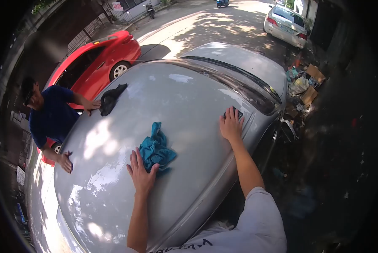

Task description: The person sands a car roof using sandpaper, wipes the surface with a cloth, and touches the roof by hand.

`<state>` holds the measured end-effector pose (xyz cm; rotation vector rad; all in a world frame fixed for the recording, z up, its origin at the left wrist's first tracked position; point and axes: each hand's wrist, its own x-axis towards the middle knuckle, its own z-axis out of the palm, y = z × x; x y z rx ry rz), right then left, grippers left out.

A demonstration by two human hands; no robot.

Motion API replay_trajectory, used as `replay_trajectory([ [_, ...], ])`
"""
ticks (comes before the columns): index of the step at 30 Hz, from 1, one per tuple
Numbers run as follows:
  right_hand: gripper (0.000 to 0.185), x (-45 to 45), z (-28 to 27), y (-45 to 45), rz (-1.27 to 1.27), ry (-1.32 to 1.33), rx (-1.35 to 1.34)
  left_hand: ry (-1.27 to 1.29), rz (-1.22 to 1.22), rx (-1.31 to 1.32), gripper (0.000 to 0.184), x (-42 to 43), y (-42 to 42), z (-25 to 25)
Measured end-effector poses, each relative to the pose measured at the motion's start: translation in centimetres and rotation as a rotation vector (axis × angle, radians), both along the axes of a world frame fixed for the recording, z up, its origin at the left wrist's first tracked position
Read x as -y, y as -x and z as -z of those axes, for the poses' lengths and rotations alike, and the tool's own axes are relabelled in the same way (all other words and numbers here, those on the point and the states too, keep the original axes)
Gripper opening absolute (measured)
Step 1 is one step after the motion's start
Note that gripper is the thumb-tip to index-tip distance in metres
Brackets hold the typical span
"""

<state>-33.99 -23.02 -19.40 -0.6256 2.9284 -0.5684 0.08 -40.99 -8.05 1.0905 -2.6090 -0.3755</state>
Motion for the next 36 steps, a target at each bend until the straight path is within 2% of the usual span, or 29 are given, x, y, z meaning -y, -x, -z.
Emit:
replay_trajectory([
  [1, 0.065, 0.4, 0.7, 1.9, 0.022, 0.005, -0.005, 0.025, 0.013, -0.123, 0.1, -0.3, 4.0, -0.2],
  [2, 0.065, 1.1, 1.0, 3.8, 0.086, -0.014, 0.033, 0.024, 0.027, -0.132, 0.1, -0.1, 6.8, 0.3],
  [4, 0.065, 2.3, 1.0, 6.1, 0.148, -0.032, 0.062, 0.117, 0.198, -0.154, 0.084, 0.1, 11.5, 1.7],
  [5, 0.065, 2.5, 1.3, 6.3, 0.156, -0.016, 0.058, 0.098, 0.255, -0.188, 0.066, -0.5, 13.8, 1.6],
  [6, 0.064, 2.5, 1.7, 6.7, 0.173, -0.004, 0.056, 0.123, 0.347, -0.164, 0.053, -1.5, 15.7, 1.6],
  [8, 0.065, 2.6, 1.3, 6.8, 0.183, -0.016, 0.064, 0.008, 0.623, -0.128, 0.04, -4.2, 19.4, 2.7],
  [10, 0.066, 1.9, 0.8, 6.2, 0.202, -0.02, 0.099, -0.054, 0.915, 0.104, 0.029, -8.1, 21.9, 3.2],
  [11, 0.066, 1.8, 0.4, 6.0, 0.178, 0.01, 0.099, -0.055, 1.002, 0.126, 0.027, -9.6, 23.1, 4.2],
  [13, 0.067, 2.0, 0.7, 6.5, 0.141, 0.06, 0.116, -0.1, 0.864, 0.049, 0.025, -7.6, 27.1, 4.2],
  [15, 0.067, 2.0, 0.9, 6.3, 0.137, 0.028, 0.111, -0.056, 0.478, -0.033, 0.024, -0.2, 29.9, 3.1],
  [17, 0.068, 2.0, 0.8, 6.7, 0.151, 0.017, 0.114, 0.043, 0.267, 0.126, 0.031, 7.8, 28.1, 1.1],
  [19, 0.069, 2.2, 0.7, 7.4, 0.125, 0.047, 0.124, 0.139, 0.098, 0.08, 0.038, 12.9, 21.8, -0.3],
  [20, 0.069, 2.1, 0.5, 8.1, 0.093, 0.05, 0.109, 0.198, 0.037, -0.026, 0.037, 15.0, 17.8, 0.6],
  [21, 0.071, 2.4, 1.3, 9.7, 0.093, 0.092, 0.13, 0.145, 0.075, 0.01, 0.03, 15.1, 14.2, -1.2],
  [22, 0.071, 3.3, 1.9, 11.1, 0.096, 0.092, 0.116, 0.212, 0.104, -0.131, 0.027, 15.6, 10.5, -0.3],
  [23, 0.071, 5.0, 2.5, 12.0, 0.156, 0.062, 0.108, 0.183, 0.078, -0.15, 0.027, 14.8, 7.4, -0.5],
  [24, 0.072, 7.0, 2.6, 11.9, 0.213, 0.034, 0.107, 0.128, 0.026, -0.152, 0.03, 13.6, 5.2, -0.9],
  [26, 0.073, 13.1, 0.6, 9.4, 0.172, 0.07, 0.052, 0.16, 0.032, -0.165, 0.034, 11.2, 4.2, -1.5],
  [28, 0.071, 20.0, -0.8, 3.3, -0.052, 0.132, -0.132, 0.205, 0.075, -0.211, 0.038, 10.4, 4.4, -1.4],
  [30, 0.074, 24.8, -3.6, -5.3, -0.459, 0.207, -0.159, 0.117, 0.063, -0.194, 0.042, 11.8, 3.5, -1.6],
  [32, 0.079, 25.4, -5.5, -12.2, -0.94, 0.374, -0.151, -0.051, -0.055, -0.176, 0.046, 13.2, 1.3, -2.3],
  [34, 0.08, 24.8, -5.7, -11.3, -1.119, 0.439, -0.162, -0.042, -0.165, -0.109, 0.051, 14.6, -3.6, -4.0],
  [36, 0.085, 25.5, -4.4, -4.2, -0.935, 0.291, -0.169, -0.021, -0.409, -0.122, 0.053, 14.9, -10.9, -5.2],
])
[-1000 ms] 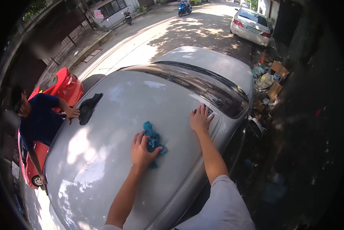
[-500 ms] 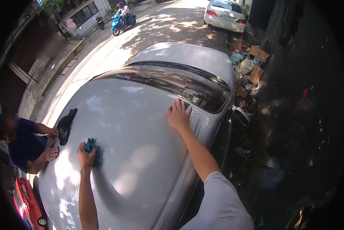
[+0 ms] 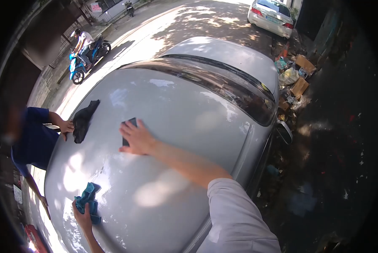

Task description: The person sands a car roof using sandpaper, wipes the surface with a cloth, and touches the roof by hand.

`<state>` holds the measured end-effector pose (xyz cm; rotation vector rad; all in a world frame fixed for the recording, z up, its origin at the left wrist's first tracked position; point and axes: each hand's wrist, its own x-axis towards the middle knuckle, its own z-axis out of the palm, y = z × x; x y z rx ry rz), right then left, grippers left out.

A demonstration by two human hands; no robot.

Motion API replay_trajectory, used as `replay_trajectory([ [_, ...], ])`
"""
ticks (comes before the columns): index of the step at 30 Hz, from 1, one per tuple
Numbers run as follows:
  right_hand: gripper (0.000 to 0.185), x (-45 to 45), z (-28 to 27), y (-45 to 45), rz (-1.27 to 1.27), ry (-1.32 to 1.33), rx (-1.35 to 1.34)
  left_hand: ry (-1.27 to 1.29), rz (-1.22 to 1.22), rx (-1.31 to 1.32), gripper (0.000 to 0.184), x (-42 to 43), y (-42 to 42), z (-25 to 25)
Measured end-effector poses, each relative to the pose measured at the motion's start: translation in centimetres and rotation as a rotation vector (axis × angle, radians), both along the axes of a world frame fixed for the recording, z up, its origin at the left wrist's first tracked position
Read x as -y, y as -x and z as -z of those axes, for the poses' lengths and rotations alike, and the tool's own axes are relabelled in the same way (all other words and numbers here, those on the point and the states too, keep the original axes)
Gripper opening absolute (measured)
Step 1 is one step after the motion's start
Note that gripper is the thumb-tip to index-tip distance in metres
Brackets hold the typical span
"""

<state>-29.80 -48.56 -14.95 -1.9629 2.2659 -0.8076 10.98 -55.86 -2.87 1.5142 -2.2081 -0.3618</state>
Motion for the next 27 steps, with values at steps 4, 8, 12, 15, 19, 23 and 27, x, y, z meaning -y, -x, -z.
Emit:
replay_trajectory([
  [4, 0.101, -3.9, 4.4, 18.1, 0.686, -0.279, 0.219, -0.035, -0.467, 0.051, 0.062, -1.1, -24.0, 0.0],
  [8, 0.104, -1.2, 3.0, 19.1, 0.863, -0.433, 0.298, 0.067, -0.288, -0.104, 0.062, -6.6, -24.1, -1.4],
  [12, 0.103, 9.9, -0.1, 6.1, 0.607, -0.272, 0.172, 0.108, -0.464, 0.073, 0.07, -3.0, -22.8, -0.4],
  [15, 0.101, 11.4, -4.2, -10.9, 0.155, -0.163, 0.08, 0.299, -0.114, 0.279, 0.066, -0.6, -14.1, 0.7],
  [19, 0.091, 4.3, -5.5, -24.1, -0.357, 0.035, -0.04, 0.18, 0.107, 0.089, 0.047, -3.2, -2.2, -0.9],
  [23, 0.076, -1.6, -3.3, -12.0, -0.127, 0.0, -0.058, 0.17, -0.01, 0.041, 0.04, -5.3, -7.9, -1.4],
  [27, 0.072, -14.7, 6.2, 10.7, 0.616, -0.373, 0.1, 0.285, -0.342, 0.0, 0.029, -6.8, -21.9, -1.6],
])
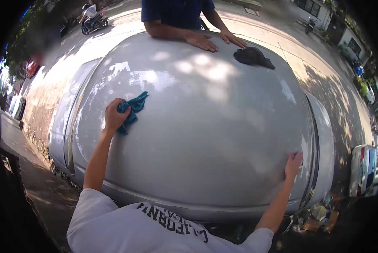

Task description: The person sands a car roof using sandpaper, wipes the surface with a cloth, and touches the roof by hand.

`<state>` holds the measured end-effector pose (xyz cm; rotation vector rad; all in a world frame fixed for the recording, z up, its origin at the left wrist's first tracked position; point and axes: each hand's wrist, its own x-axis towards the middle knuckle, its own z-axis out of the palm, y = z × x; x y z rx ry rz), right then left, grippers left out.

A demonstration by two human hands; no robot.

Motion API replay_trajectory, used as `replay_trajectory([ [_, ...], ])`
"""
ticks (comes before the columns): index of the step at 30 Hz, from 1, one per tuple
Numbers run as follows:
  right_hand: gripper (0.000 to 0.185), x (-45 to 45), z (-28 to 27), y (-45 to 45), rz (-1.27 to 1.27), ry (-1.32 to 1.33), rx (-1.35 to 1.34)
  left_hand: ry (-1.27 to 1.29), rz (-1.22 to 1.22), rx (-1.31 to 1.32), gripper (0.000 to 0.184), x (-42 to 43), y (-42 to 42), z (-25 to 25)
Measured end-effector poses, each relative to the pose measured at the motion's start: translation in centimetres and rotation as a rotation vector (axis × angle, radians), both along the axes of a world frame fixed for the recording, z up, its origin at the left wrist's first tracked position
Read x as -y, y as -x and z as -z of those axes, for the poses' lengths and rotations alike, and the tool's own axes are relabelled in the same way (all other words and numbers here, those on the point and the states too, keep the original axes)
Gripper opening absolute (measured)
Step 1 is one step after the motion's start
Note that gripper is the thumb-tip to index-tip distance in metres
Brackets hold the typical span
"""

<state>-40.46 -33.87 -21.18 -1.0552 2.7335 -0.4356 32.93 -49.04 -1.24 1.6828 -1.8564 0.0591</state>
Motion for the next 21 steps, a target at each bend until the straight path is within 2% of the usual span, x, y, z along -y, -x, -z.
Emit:
replay_trajectory([
  [1, 0.074, -4.2, 4.4, 5.4, 0.01, 0.051, 0.051, -0.028, -0.183, 0.018, 0.029, 0.3, -4.0, 0.4],
  [2, 0.077, -7.3, 4.6, 5.1, 0.06, 0.107, 0.071, 0.043, -0.34, 0.023, 0.034, 1.0, -7.9, 1.3],
  [3, 0.078, -7.6, 3.4, 2.5, 0.068, 0.03, 0.006, 0.101, -0.453, 0.039, 0.04, 1.7, -10.5, 1.6],
  [4, 0.078, -9.1, 3.0, -0.8, 0.083, -0.051, -0.059, -0.087, -0.517, -0.074, 0.043, 2.0, -9.8, -0.1],
  [5, 0.079, -8.2, -1.0, -7.7, 0.051, -0.093, -0.073, 0.071, -0.48, -0.064, 0.04, 3.2, -8.8, 1.1],
  [6, 0.081, -5.6, -5.0, -15.0, 0.023, -0.131, -0.09, -0.004, -0.368, -0.073, 0.032, 3.8, -5.5, 0.7],
  [7, 0.081, -3.7, -5.6, -19.7, -0.079, -0.102, -0.155, -0.055, -0.184, -0.023, 0.026, 4.0, -1.5, 0.7],
  [8, 0.081, -2.1, -5.9, -23.9, -0.175, -0.063, -0.218, -0.083, 0.031, -0.094, 0.022, 2.8, 3.4, 0.9],
  [10, 0.081, -0.2, -8.4, -31.5, -0.274, -0.02, -0.22, -0.125, 0.47, -0.096, 0.021, -0.8, 11.6, 2.6],
  [11, 0.081, -0.9, -8.9, -33.3, -0.275, -0.011, -0.234, -0.253, 0.657, -0.015, 0.021, -2.6, 13.9, 2.0],
  [13, 0.081, -3.5, -9.2, -34.2, -0.579, 0.144, -0.163, -0.218, 0.693, -0.039, 0.023, -3.4, 12.4, 2.4],
  [14, 0.081, -5.1, -9.9, -33.4, -0.615, 0.12, -0.12, -0.197, 0.725, -0.05, 0.026, -3.2, 11.0, 2.3],
  [15, 0.082, -7.0, -10.5, -32.3, -0.657, 0.095, -0.077, -0.191, 0.647, -0.089, 0.03, -2.2, 7.9, 1.8],
  [17, 0.08, -8.7, -8.7, -26.5, -0.444, 0.05, -0.098, -0.129, 0.44, -0.123, 0.037, -0.1, -1.5, 0.4],
  [18, 0.08, -9.4, -6.1, -21.0, -0.252, 0.03, -0.076, -0.14, 0.307, -0.239, 0.039, 0.0, -6.1, -0.6],
  [19, 0.08, -8.5, -4.1, -17.5, -0.06, 0.019, -0.053, -0.039, 0.154, -0.21, 0.04, 0.8, -10.8, 0.1],
  [20, 0.08, -6.4, -3.6, -18.1, -0.07, 0.028, -0.066, 0.061, -0.061, -0.189, 0.041, 0.6, -14.9, 0.4],
  [21, 0.081, -3.6, -4.0, -18.7, 0.008, -0.052, -0.078, -0.017, -0.196, -0.274, 0.043, 0.5, -18.6, 0.3],
])
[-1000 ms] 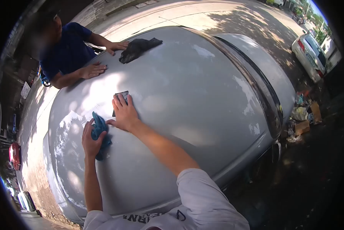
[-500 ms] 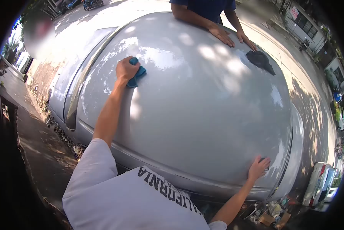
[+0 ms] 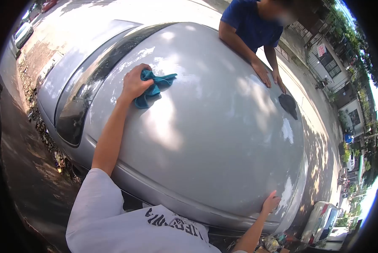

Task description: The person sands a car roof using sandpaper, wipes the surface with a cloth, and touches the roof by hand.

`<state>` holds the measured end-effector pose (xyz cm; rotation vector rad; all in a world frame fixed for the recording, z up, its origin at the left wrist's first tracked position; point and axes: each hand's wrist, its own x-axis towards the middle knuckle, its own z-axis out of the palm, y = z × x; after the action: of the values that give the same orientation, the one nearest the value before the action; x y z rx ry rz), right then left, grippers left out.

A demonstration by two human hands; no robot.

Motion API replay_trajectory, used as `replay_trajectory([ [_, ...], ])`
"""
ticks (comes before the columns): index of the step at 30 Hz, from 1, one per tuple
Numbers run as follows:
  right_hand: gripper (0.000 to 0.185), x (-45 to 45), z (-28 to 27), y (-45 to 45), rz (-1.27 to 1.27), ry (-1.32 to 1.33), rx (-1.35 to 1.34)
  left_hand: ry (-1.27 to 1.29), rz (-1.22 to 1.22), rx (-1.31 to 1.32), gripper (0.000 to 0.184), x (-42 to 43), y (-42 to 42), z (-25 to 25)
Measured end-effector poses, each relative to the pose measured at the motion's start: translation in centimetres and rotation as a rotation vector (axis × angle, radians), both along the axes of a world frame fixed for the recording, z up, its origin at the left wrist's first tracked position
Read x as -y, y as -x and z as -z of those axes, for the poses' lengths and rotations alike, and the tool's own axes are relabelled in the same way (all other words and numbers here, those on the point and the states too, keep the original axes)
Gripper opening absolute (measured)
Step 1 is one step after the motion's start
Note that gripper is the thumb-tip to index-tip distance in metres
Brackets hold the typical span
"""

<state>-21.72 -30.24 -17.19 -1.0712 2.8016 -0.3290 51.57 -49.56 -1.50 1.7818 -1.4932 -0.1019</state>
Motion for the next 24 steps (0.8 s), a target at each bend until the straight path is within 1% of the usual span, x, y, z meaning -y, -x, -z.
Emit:
replay_trajectory([
  [1, 0.081, 2.7, -0.4, -0.6, 0.078, -0.082, -0.011, 0.009, -0.166, -0.024, 0.042, 0.0, -3.2, 0.3],
  [2, 0.082, 5.4, -3.2, -7.8, -0.011, -0.058, -0.039, 0.01, -0.331, -0.041, 0.041, -0.4, -5.4, 0.4],
  [3, 0.083, 8.0, -6.6, -15.8, -0.1, -0.035, -0.069, -0.003, -0.351, -0.049, 0.041, -0.8, -6.7, 0.9],
  [4, 0.084, 10.2, -6.9, -20.6, -0.286, 0.019, -0.106, 0.043, -0.57, -0.168, 0.041, -0.7, -7.8, 1.0],
  [5, 0.085, 11.5, -8.7, -26.7, -0.442, 0.036, -0.078, 0.096, -0.782, -0.285, 0.041, -0.3, -8.9, 0.9],
  [6, 0.088, 12.6, -9.3, -31.7, -0.613, 0.113, -0.046, 0.098, -0.786, -0.286, 0.041, 0.0, -9.2, 0.8],
  [8, 0.091, 13.4, -12.1, -41.3, -0.882, 0.096, -0.088, 0.121, -0.851, -0.282, 0.042, 0.1, -8.7, 0.7],
  [9, 0.092, 13.9, -12.6, -44.6, -0.997, 0.113, -0.1, 0.084, -0.828, -0.261, 0.043, 0.5, -9.0, 0.7],
  [10, 0.092, 14.3, -13.0, -47.2, -1.117, 0.129, -0.111, 0.082, -0.835, -0.258, 0.043, 0.8, -9.7, 0.7],
  [11, 0.092, 14.7, -13.8, -49.0, -1.129, 0.126, -0.108, 0.041, -0.747, -0.277, 0.044, 1.1, -10.7, 0.6],
  [12, 0.091, 15.4, -14.9, -50.5, -1.297, 0.072, -0.119, 0.009, -0.668, -0.299, 0.046, 1.6, -11.9, 0.6],
  [13, 0.09, 16.4, -15.7, -51.8, -1.465, 0.017, -0.133, -0.019, -0.639, -0.323, 0.049, 2.1, -13.9, 0.8],
  [14, 0.09, 17.6, -16.3, -52.6, -1.48, 0.018, -0.129, -0.018, -0.654, -0.321, 0.049, 2.0, -15.2, 1.1],
  [16, 0.086, 19.4, -16.2, -53.3, -1.559, 0.062, -0.12, -0.063, -0.81, -0.308, 0.049, 1.9, -17.5, 1.7],
  [17, 0.085, 21.7, -15.7, -52.6, -1.554, 0.168, -0.037, -0.095, -0.826, -0.309, 0.051, 1.5, -18.2, 1.9],
  [18, 0.085, 23.1, -15.4, -51.5, -1.538, 0.152, -0.027, -0.115, -0.813, -0.303, 0.051, 1.0, -18.1, 2.3],
  [20, 0.083, 25.3, -15.0, -51.1, -1.321, 0.162, -0.152, -0.117, -0.818, -0.27, 0.052, 0.2, -18.7, 1.9],
  [21, 0.083, 24.6, -15.9, -51.2, -1.322, 0.167, -0.141, -0.113, -0.824, -0.236, 0.053, 0.1, -18.4, 1.5],
  [23, 0.078, 21.7, -18.6, -49.7, -1.186, 0.308, -0.342, -0.097, -0.833, -0.226, 0.052, 0.4, -18.5, 1.6],
  [24, 0.078, 21.3, -18.1, -48.2, -1.181, 0.294, -0.343, -0.082, -0.84, -0.221, 0.052, 0.2, -18.0, 1.6],
])
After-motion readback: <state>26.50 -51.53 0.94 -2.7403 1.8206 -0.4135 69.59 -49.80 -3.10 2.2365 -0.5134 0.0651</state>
